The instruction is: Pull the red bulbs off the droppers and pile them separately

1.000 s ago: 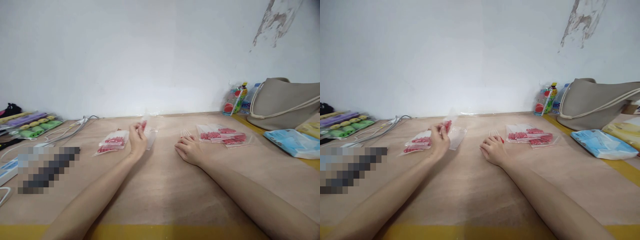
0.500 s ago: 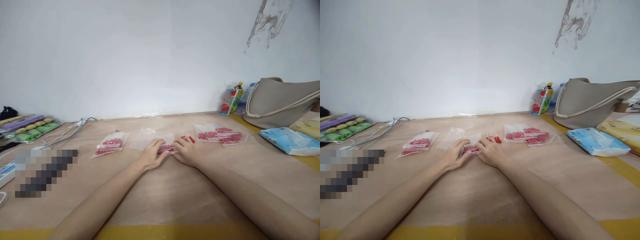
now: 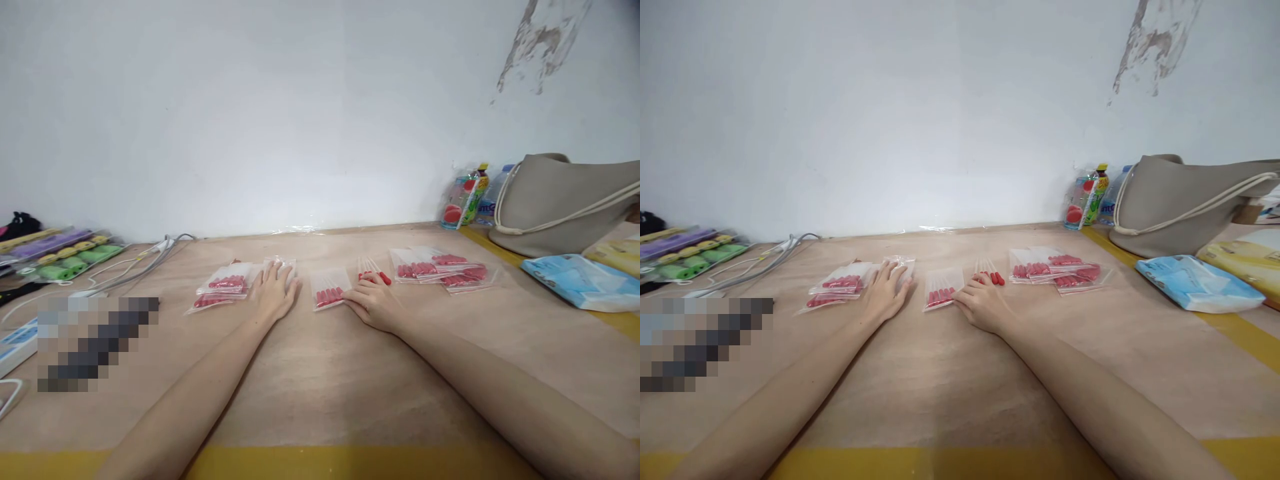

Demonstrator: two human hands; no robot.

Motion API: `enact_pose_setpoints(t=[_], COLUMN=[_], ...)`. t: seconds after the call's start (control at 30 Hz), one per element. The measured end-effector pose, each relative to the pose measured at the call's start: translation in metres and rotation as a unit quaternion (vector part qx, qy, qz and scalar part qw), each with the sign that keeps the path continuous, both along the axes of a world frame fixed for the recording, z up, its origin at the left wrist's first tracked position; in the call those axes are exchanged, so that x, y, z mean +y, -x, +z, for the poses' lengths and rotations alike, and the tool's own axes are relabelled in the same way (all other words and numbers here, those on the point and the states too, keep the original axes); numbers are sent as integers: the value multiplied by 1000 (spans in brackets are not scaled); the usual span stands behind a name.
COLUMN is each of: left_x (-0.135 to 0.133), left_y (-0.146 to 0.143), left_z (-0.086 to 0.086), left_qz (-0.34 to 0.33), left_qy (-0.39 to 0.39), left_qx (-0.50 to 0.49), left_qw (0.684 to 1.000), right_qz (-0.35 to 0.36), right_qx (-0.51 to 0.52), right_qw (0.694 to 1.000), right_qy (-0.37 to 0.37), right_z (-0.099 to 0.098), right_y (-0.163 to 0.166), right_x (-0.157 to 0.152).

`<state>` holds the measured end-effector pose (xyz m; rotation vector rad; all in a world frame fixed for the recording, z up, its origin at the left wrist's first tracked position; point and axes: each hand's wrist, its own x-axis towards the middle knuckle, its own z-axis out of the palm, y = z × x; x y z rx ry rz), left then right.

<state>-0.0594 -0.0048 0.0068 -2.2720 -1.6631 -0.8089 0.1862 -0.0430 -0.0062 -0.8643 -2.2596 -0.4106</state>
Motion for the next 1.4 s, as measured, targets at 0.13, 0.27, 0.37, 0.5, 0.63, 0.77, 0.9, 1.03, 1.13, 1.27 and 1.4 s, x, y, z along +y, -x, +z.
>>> enact_pose_setpoints(t=[0.13,0.27,0.37,0.5,0.63,0.77,0.9,1.03,1.13,1.27,1.4], left_x=[-26,-39,-35,-28,-24,-22,-20,-20,-21,-21,-20], left_y=[-23,-37,-39,-38,-38,-38,-37,-37,-39,-45,-50], left_z=[3,-1,-4,-6,-4,-2,-2,-3,-3,-4,-4], left_qz=[-221,-330,-326,-344,-356,-345,-342,-340,-339,-354,-338], left_qy=[-23,-5,-19,-6,4,40,73,95,103,109,151], left_qx=[-31,-37,-61,-58,-75,-99,-120,-142,-138,-120,-151], left_qw=[974,943,943,937,931,932,929,925,925,921,917], right_qz=[-1,-1,-2,-10,8,32,35,20,5,-9,2], right_qx=[-9,-9,-6,-8,-10,-3,-8,-7,5,1,-9], right_qw=[1000,1000,1000,1000,1000,999,999,998,998,998,999], right_qy=[-11,-11,-16,-25,-29,-29,-33,-53,-61,-57,-38], right_z=[-2,-4,-4,-4,-3,-3,-3,-5,-7,-4,-1], right_y=[-1,-1,0,1,2,1,0,2,7,13,13], right_x=[0,2,3,3,3,4,3,3,3,2,2])
